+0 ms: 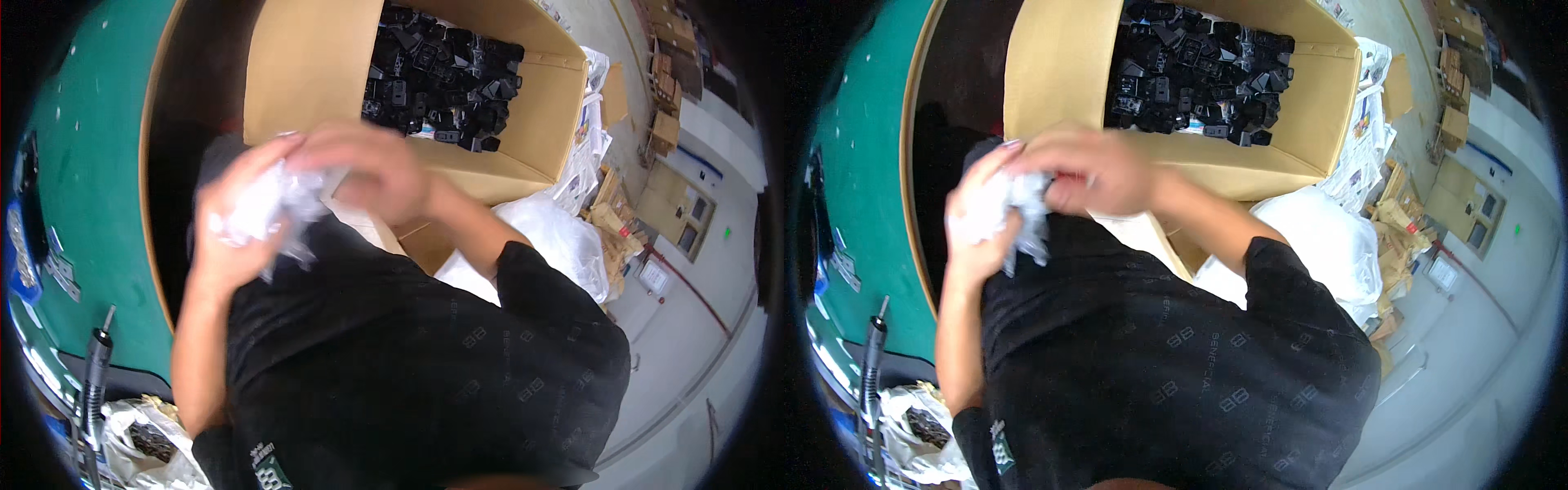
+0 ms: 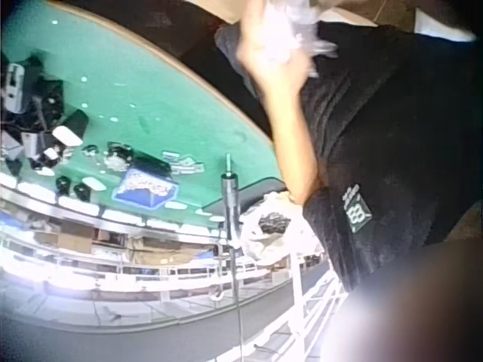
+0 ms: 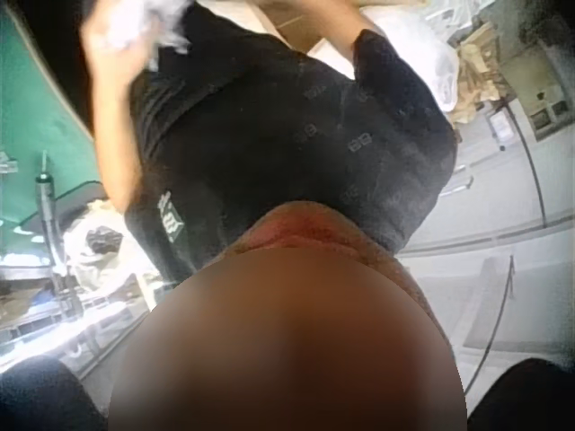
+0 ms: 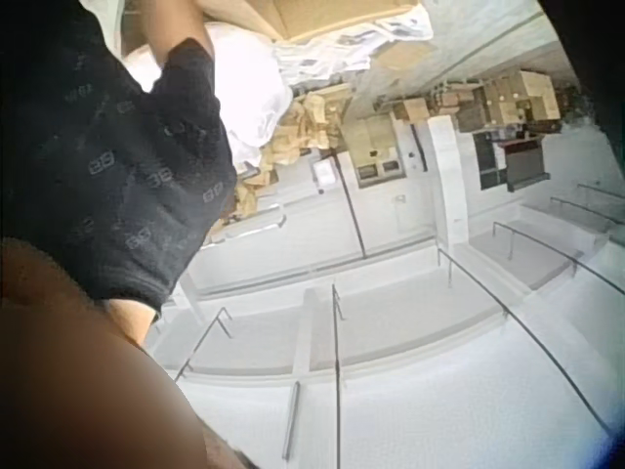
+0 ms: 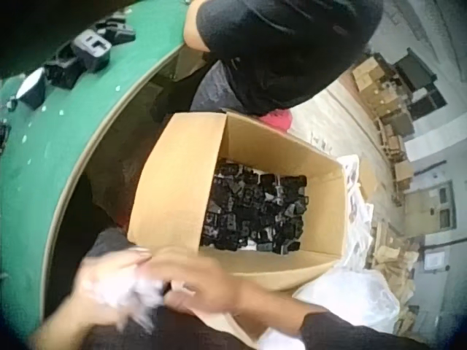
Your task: Manually assemble components and use an electric screwdriver to secure screws into electronic housings.
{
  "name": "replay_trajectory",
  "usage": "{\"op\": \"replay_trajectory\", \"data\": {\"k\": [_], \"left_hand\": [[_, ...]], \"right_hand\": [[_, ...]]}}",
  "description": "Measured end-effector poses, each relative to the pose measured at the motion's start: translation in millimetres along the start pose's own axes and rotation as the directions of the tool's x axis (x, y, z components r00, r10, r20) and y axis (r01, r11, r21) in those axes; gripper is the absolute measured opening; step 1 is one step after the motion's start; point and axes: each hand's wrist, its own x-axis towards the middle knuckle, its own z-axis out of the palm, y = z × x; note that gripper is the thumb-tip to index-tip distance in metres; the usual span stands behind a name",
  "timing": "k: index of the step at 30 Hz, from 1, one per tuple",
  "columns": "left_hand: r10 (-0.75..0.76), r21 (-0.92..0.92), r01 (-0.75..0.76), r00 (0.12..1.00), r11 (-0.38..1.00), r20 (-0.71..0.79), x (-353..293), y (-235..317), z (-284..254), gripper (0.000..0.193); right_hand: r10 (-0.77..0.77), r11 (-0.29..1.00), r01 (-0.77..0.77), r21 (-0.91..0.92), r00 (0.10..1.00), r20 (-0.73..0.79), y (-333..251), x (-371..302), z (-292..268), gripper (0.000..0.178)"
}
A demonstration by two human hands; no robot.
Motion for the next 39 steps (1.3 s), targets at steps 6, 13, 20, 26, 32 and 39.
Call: {"op": "replay_trajectory", "data": {"k": [6, 13, 20, 26, 32, 39], "left_hand": [[-0.143, 0.298, 0.160, 0.987, 0.941, -0.078, -20, -31, -26, 0.037], [-0.658, -0.115, 0.652, 0.716, 0.750, -0.232, -75, -107, -42, 0.037], [-0.605, -0.038, 0.623, 0.741, 0.781, -0.292, -76, -121, -43, 0.041], [-0.703, -0.115, 0.699, 0.671, 0.706, -0.238, -72, -119, -44, 0.038], [-0.651, -0.127, 0.645, 0.705, 0.753, -0.281, -65, -105, -39, 0.037], [-0.659, -0.113, 0.657, 0.700, 0.745, -0.275, -70, -123, -48, 0.037]], "right_hand": [[0.724, 0.155, -0.647, -0.747, 0.588, -0.359, 112, -106, -183, 0.033], [0.925, 0.187, -0.058, -0.981, 0.347, 0.156, 193, -198, -218, 0.022], [0.990, 0.060, 0.236, -0.970, 0.111, 0.088, 212, -222, -199, 0.028], [0.965, 0.134, 0.430, -0.893, 0.149, 0.216, 216, -245, -209, 0.040], [0.965, 0.062, 0.219, -0.974, 0.234, 0.114, 215, -239, -212, 0.023], [0.850, 0.246, 0.406, -0.880, 0.346, 0.397, 233, -267, -242, 0.021]]}}
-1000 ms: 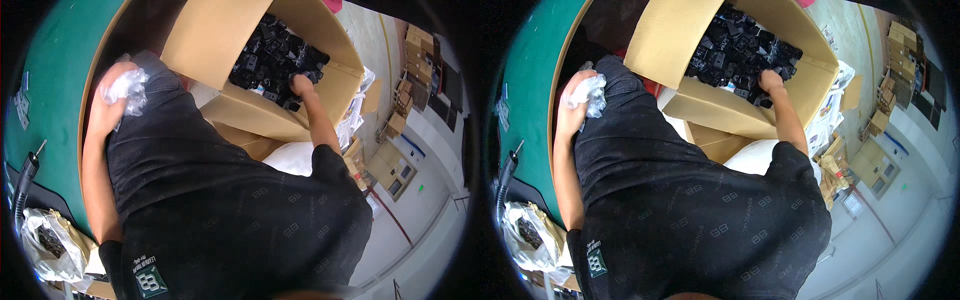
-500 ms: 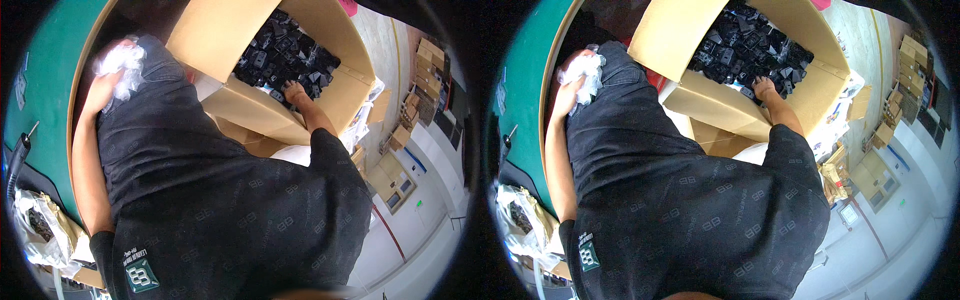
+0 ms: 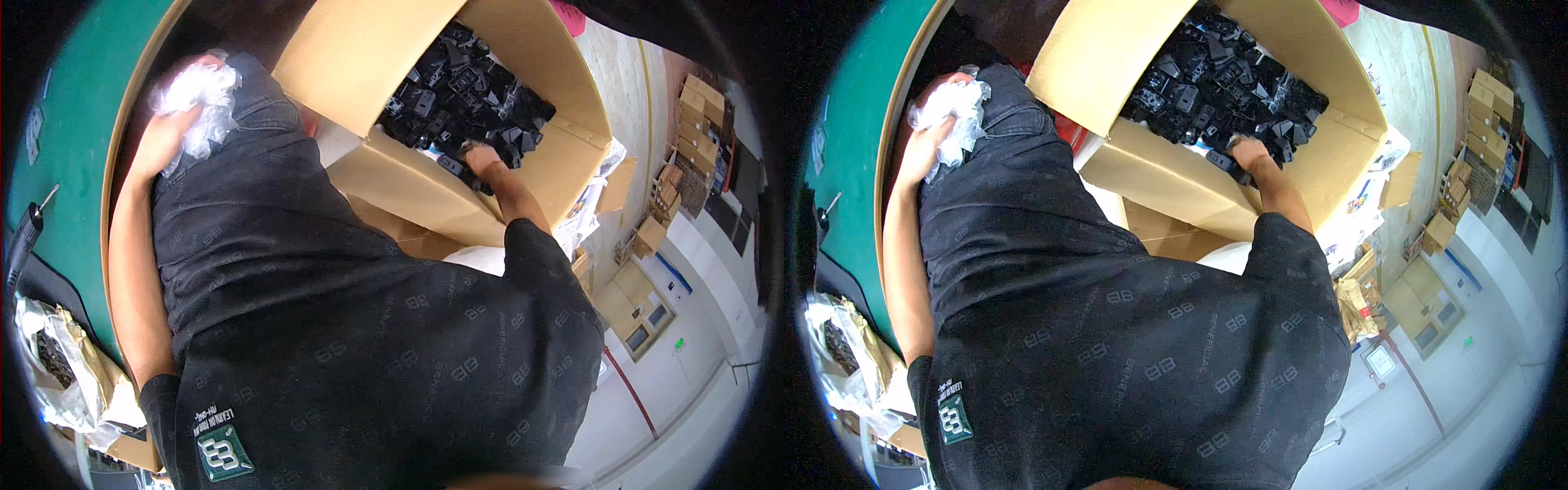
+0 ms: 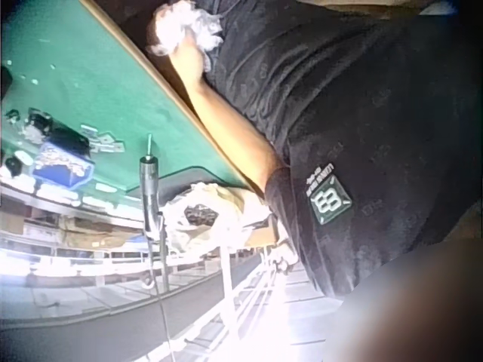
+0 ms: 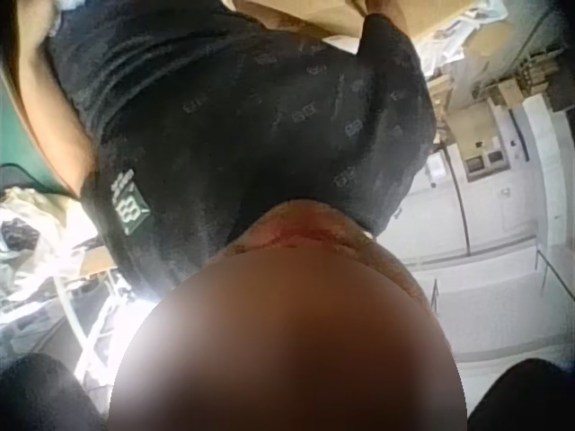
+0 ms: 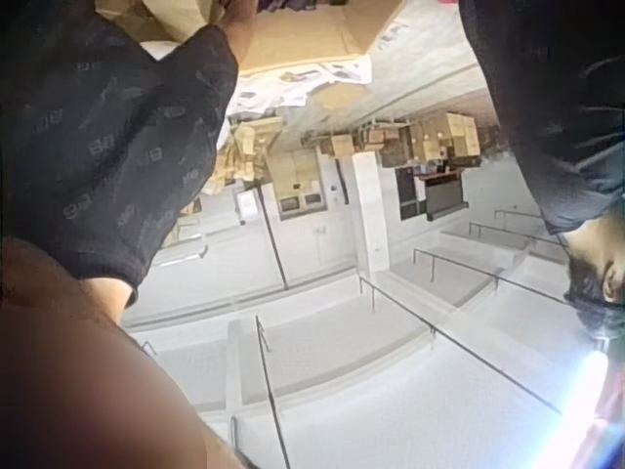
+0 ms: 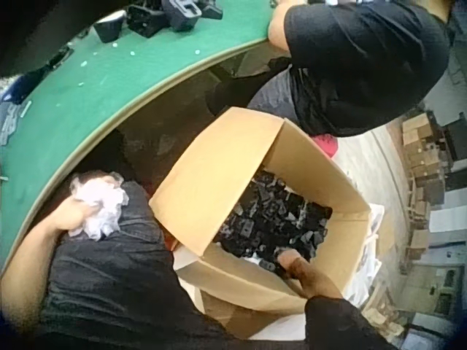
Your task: Manually assemble components and use an electric screwdriver to secure screws into electronic housings.
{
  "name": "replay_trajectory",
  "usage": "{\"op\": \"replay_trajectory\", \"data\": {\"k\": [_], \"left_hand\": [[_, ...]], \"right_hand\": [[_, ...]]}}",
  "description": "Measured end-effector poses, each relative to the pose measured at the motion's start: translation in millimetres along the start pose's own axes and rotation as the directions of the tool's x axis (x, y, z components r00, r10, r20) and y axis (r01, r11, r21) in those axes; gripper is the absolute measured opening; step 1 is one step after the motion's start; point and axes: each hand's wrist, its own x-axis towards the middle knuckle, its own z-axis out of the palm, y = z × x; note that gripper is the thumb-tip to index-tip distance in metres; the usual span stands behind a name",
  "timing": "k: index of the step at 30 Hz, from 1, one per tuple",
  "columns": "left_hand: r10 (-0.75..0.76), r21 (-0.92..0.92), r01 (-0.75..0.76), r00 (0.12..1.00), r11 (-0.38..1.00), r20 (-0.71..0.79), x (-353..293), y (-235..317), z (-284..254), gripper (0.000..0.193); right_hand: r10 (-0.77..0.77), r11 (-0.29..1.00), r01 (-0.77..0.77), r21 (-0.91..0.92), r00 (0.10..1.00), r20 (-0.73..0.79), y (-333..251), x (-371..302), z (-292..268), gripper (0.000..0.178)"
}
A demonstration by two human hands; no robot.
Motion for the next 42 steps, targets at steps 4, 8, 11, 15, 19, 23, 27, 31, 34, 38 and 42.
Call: {"op": "replay_trajectory", "data": {"k": [4, 8, 11, 15, 19, 23, 27, 31, 34, 38, 42], "left_hand": [[-0.074, 0.050, 0.073, 0.997, 0.996, 0.007, -5, 14, 3, 0.038], [-0.070, 0.059, 0.069, 0.998, 0.996, 0.009, -7, 13, 3, 0.038], [0.010, 0.008, -0.010, 1.000, 1.000, 0.009, -3, 10, 3, 0.037], [0.032, 0.037, -0.032, 0.999, 0.999, 0.009, -4, 15, 5, 0.038], [0.004, 0.020, -0.005, 1.000, 1.000, 0.027, -4, 15, 5, 0.037], [0.073, -0.019, -0.072, 0.997, 0.997, 0.020, 3, -3, 3, 0.036], [0.039, 0.008, -0.039, 0.999, 0.999, 0.035, 2, 3, 4, 0.034], [0.024, -0.006, -0.024, 1.000, 1.000, 0.017, 3, 2, 4, 0.031], [0.008, -0.037, -0.006, 0.999, 0.999, 0.046, 6, -5, -1, 0.031], [0.011, 0.034, -0.011, 1.000, 0.999, -0.005, 2, 5, 2, 0.030], [0.013, -0.017, -0.012, 1.000, 1.000, 0.021, 2, 1, 2, 0.031]], "right_hand": [[0.042, 0.990, -0.060, 0.130, 0.989, 0.139, -2, 2, 4, 0.023], [0.062, 0.986, -0.070, 0.152, 0.997, 0.056, -4, 1, -30, 0.022], [0.098, 0.985, -0.117, 0.125, 0.984, 0.151, -1, 2, -42, 0.022], [0.013, 0.998, -0.012, 0.054, 0.999, -0.033, -4, -2, -14, 0.021], [0.269, 0.865, -0.196, 0.461, 0.958, -0.097, -12, -5, -20, 0.015], [0.657, 0.598, -0.061, 0.799, 0.609, -0.445, -3, -6, -90, 0.017], [0.855, -0.013, 0.367, 0.930, 0.486, -0.180, 8, 2, -144, 0.014], [0.855, -0.385, 0.674, 0.630, 0.517, -0.032, 17, 9, -180, 0.005], [0.864, -0.367, 0.636, 0.679, 0.504, -0.005, 29, 5, -170, 0.011], [0.908, -0.100, 0.200, 0.975, 0.419, 0.007, 51, -2, -106, 0.021], [0.828, 0.109, -0.302, 0.947, 0.554, 0.082, 53, -1, -42, 0.027]]}}
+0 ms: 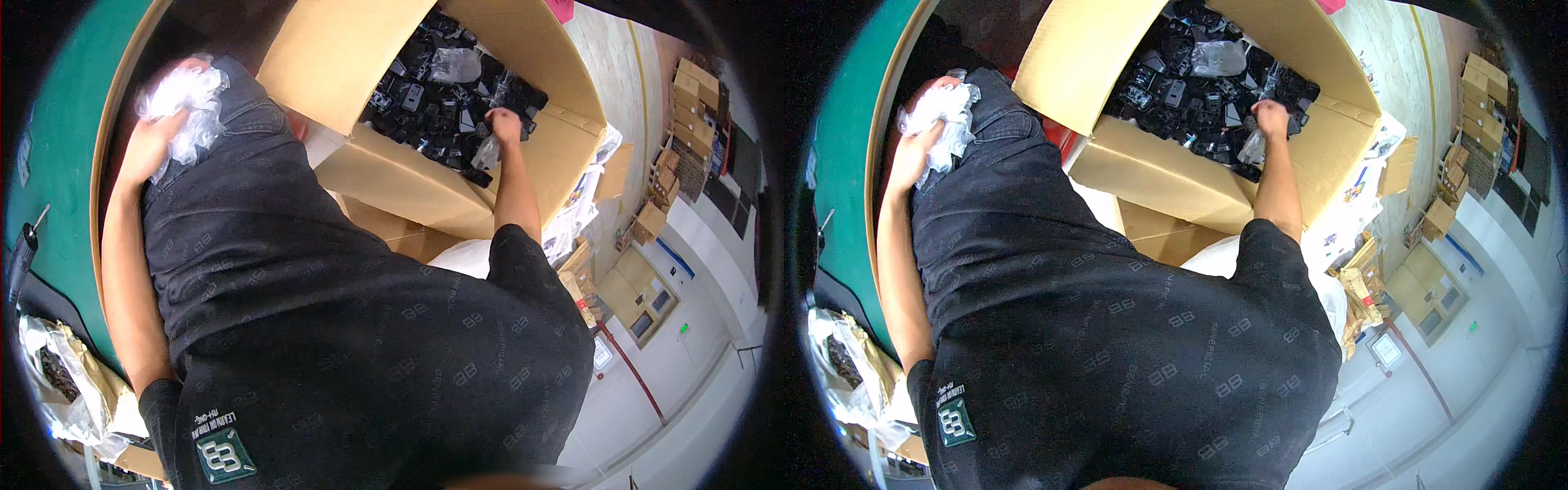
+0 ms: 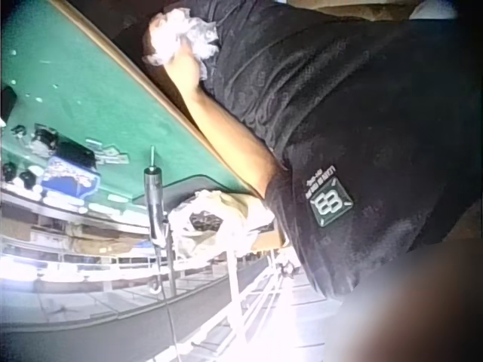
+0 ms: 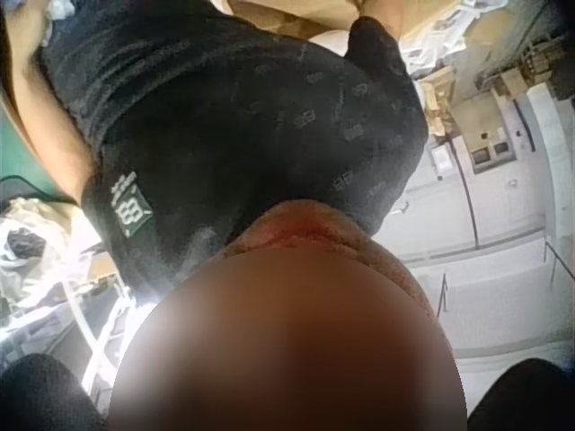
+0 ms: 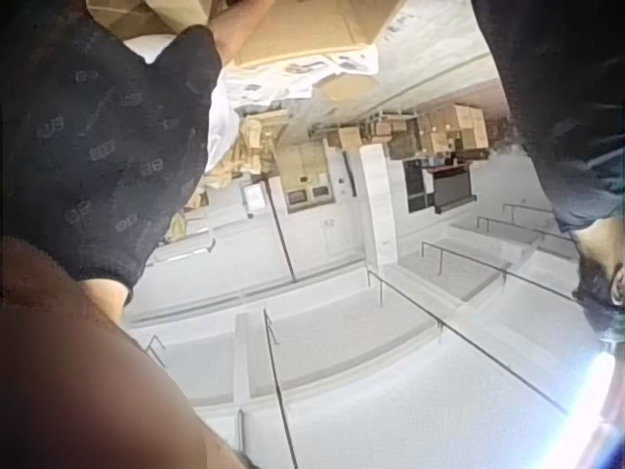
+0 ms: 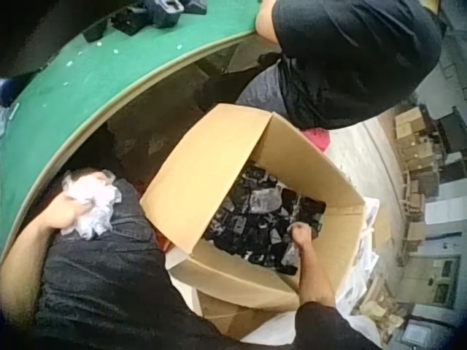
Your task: Manually assemble components and use an electric screwdriver to secure screws into electronic housings.
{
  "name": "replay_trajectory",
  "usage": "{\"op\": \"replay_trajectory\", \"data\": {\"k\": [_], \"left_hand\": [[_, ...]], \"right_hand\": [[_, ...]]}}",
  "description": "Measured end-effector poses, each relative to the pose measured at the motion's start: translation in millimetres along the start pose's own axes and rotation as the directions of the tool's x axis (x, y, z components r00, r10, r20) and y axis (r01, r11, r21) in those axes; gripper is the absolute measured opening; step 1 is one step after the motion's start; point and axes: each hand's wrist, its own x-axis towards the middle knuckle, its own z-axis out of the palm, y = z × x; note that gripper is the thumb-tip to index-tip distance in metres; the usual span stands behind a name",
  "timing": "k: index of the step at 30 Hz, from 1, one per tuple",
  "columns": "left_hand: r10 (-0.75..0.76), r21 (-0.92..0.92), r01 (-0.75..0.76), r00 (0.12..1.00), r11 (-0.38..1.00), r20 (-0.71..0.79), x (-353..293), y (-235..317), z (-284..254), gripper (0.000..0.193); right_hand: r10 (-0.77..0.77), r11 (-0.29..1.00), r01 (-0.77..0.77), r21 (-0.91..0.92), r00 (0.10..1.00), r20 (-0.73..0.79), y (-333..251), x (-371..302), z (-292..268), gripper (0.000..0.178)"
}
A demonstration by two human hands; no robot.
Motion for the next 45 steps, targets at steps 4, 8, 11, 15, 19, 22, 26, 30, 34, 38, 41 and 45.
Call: {"op": "replay_trajectory", "data": {"k": [4, 8, 11, 15, 19, 22, 26, 30, 34, 38, 41, 45], "left_hand": [[0.023, 0.012, -0.023, 1.000, 1.000, -0.018, -7, 17, 7, 0.033], [0.044, -0.028, -0.045, 0.999, 0.999, -0.017, -9, 21, 9, 0.034], [0.039, -0.006, -0.039, 0.999, 0.999, -0.037, -11, 24, 10, 0.034], [0.035, 0.032, -0.035, 0.999, 0.999, 0.005, 0, 18, 5, 0.033], [0.093, 0.033, -0.092, 0.996, 0.995, -0.011, -10, 36, 14, 0.033], [0.173, -0.071, -0.171, 0.985, 0.983, 0.025, -6, 19, 8, 0.035], [0.105, -0.014, -0.106, 0.994, 0.994, -0.032, -11, 32, 13, 0.036], [0.083, -0.017, -0.083, 0.996, 0.996, 0.012, -7, 35, 13, 0.036], [0.276, -0.009, -0.276, 0.960, 0.961, 0.055, 4, 14, 4, 0.037], [0.335, -0.013, -0.335, 0.939, 0.942, 0.082, 3, 28, 13, 0.038], [0.435, -0.012, -0.436, 0.896, 0.900, 0.089, -5, 44, 22, 0.040], [0.391, -0.008, -0.393, 0.914, 0.920, 0.105, 11, 20, 7, 0.036]], "right_hand": [[0.111, 0.905, -0.091, -0.416, 0.994, 0.023, 17, -5, 21, 0.018], [-0.038, 0.866, 0.031, -0.499, 0.999, -0.003, 6, -5, 25, 0.027], [-0.106, 0.964, 0.099, -0.247, 0.994, -0.014, 25, 2, 28, 0.034], [-0.142, 0.977, 0.134, -0.164, 0.989, -0.039, 58, 13, 26, 0.040], [-0.348, 0.913, 0.349, -0.209, 0.936, 0.043, 48, 6, 32, 0.046], [-0.149, 0.834, 0.212, -0.510, 0.976, 0.161, 13, 0, 35, 0.043], [0.113, 0.632, 0.085, -0.770, 0.973, 0.200, -7, 1, 30, 0.044], [0.138, 0.572, 0.050, -0.819, 0.978, 0.156, 27, 22, 34, 0.039], [0.168, 0.551, 0.093, -0.829, 0.961, 0.219, -1, 24, 29, 0.037], [0.098, 0.611, 0.146, -0.778, 0.961, 0.258, 14, 32, 7, 0.035], [0.072, 0.628, 0.184, -0.756, 0.954, 0.292, 1, 22, 6, 0.036], [0.078, 0.621, 0.088, -0.779, 0.982, 0.173, 16, 20, 16, 0.035]]}}
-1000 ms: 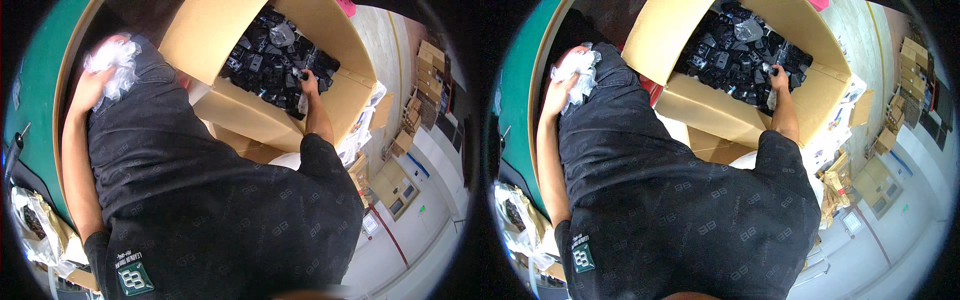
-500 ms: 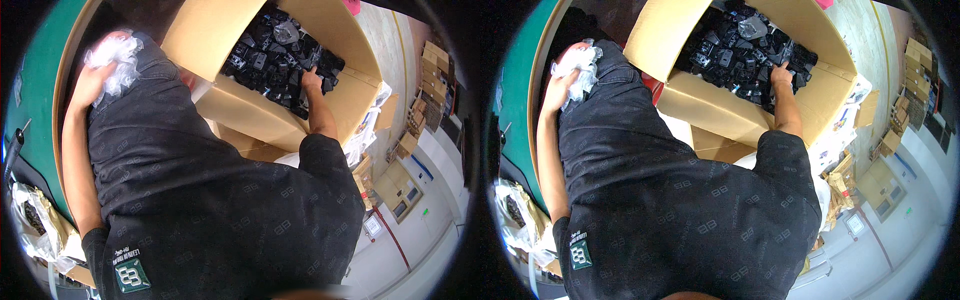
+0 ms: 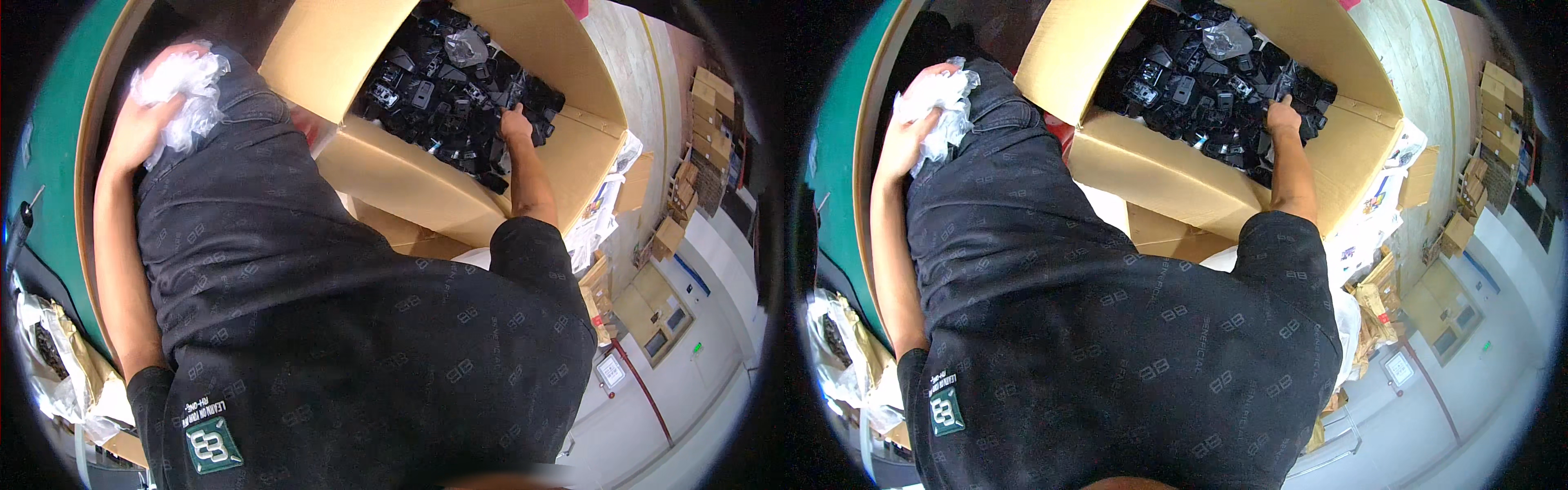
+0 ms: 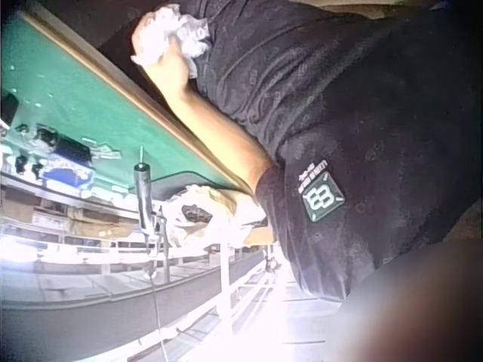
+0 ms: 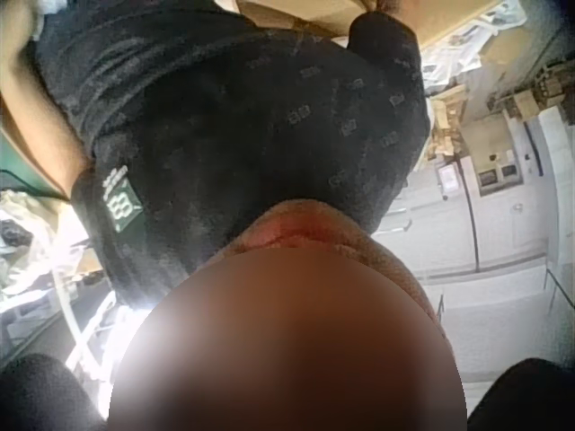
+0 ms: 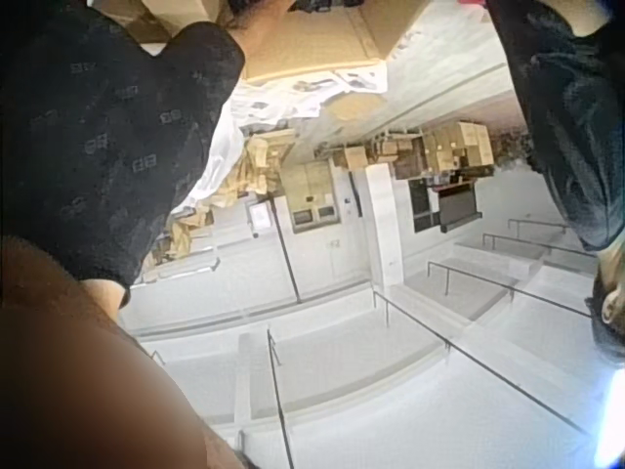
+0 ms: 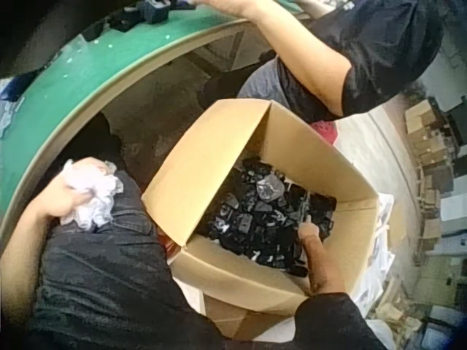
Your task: Manually assemble components and use an electric screwdriver to secure screws into electronic housings.
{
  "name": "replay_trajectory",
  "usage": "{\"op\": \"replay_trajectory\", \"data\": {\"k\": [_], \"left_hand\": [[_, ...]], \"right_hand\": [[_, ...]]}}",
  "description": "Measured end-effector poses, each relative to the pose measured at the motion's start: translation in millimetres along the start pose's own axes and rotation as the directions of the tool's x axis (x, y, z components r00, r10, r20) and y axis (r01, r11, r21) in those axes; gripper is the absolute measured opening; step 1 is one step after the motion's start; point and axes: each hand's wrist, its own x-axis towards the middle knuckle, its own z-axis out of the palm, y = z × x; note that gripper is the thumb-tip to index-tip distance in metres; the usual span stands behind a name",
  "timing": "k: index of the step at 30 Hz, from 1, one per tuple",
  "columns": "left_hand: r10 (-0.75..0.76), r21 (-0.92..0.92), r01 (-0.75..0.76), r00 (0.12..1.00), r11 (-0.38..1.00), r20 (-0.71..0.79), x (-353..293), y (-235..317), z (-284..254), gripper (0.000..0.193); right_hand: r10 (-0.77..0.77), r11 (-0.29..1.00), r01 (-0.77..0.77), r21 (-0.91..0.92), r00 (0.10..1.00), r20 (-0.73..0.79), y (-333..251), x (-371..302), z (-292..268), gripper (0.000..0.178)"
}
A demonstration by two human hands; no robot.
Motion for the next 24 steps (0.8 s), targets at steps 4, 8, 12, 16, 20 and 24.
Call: {"op": "replay_trajectory", "data": {"k": [4, 8, 12, 16, 20, 24], "left_hand": [[-0.456, 0.247, 0.481, 0.876, 0.841, -0.154, -18, -8, -27, 0.047], [-0.334, 0.180, 0.351, 0.935, 0.919, -0.118, -3, -54, -37, 0.050], [-0.357, 0.080, 0.364, 0.930, 0.928, -0.090, 2, -50, -33, 0.051], [-0.372, 0.144, 0.385, 0.922, 0.912, -0.110, -16, -56, -34, 0.051], [-0.409, 0.223, 0.419, 0.908, 0.880, -0.091, -16, -46, -32, 0.051], [-0.348, 0.230, 0.354, 0.935, 0.906, -0.068, -21, -66, -40, 0.050]], "right_hand": [[0.026, 0.997, -0.020, 0.076, 0.996, -0.088, -23, -2, -7, 0.031], [0.087, 0.974, -0.048, 0.223, 0.982, -0.168, -6, -11, -3, 0.029], [-0.013, 0.990, 0.052, 0.133, 0.961, -0.277, 5, -5, 8, 0.027], [-0.085, 0.913, 0.242, 0.329, 0.900, -0.428, 6, -28, -10, 0.018], [-0.085, 0.536, 0.277, 0.798, 0.958, -0.275, 26, -29, 0, 0.016], [-0.203, 0.274, -0.059, 0.960, 0.972, 0.118, 5, -54, -32, 0.017]]}}
